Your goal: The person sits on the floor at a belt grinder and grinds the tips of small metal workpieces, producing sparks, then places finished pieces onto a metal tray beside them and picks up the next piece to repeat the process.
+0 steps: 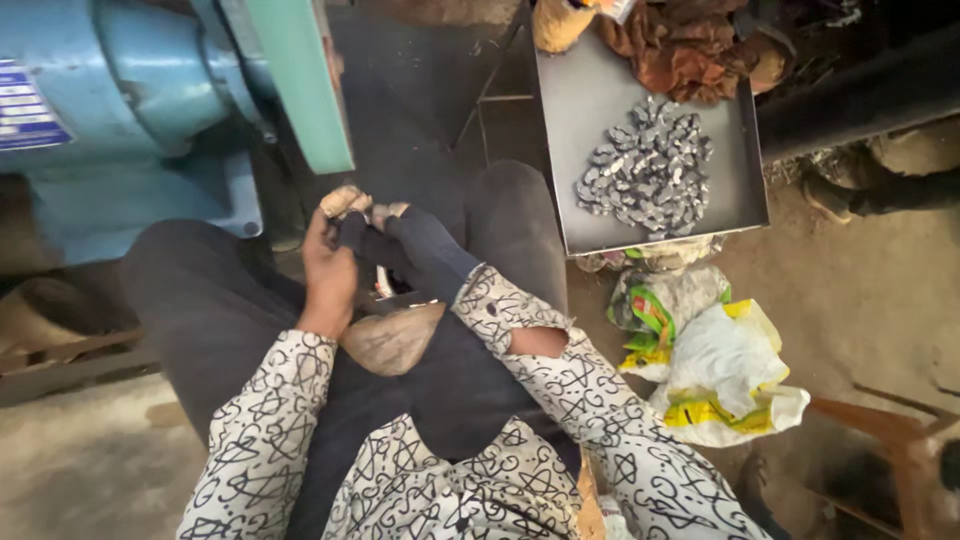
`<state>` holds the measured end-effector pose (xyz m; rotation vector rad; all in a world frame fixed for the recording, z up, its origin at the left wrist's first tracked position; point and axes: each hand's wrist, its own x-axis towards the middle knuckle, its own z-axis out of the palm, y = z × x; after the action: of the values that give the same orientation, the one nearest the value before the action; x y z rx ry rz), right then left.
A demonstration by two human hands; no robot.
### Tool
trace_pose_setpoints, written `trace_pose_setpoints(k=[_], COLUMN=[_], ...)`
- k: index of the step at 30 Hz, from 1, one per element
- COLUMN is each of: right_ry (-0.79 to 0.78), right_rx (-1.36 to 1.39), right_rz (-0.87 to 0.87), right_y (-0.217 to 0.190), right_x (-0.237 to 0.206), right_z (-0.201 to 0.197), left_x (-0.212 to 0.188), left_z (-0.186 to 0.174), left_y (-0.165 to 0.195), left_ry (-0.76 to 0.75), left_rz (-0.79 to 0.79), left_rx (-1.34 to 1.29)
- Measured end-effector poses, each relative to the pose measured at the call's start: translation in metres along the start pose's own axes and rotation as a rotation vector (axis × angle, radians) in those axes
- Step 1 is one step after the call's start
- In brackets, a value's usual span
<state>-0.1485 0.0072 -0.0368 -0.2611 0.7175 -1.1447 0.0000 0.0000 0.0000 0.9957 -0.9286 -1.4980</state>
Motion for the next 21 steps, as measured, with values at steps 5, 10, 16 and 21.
trace_pose_setpoints(k=[5,10,16,21], right_ry=[-0.043,-0.007,-0.089,-0.057], right_rx=[-0.007,0.140,0.189,-0.151], right_rz=[0.554,0.456,0.432,0.255], right_y=[-0.047,-0.053,-0.049,-0.049], right_x=[-0.034,-0.001,0.037,0.013], right_z=[0.054,0.065,0.048,0.050], left_x=[0.002,0.015,0.030,0.031], left_z=[0.001,-0.007,-0.006,-0.004], left_y=[0.034,0.022,0.015,0.018], left_ry=[0.154,-0.053,-0.082,0.039], left_rz=[-0.418,-0.421,-0.401,-0.507], left_rx=[-0.221,-0.490,-0.498,-0.364])
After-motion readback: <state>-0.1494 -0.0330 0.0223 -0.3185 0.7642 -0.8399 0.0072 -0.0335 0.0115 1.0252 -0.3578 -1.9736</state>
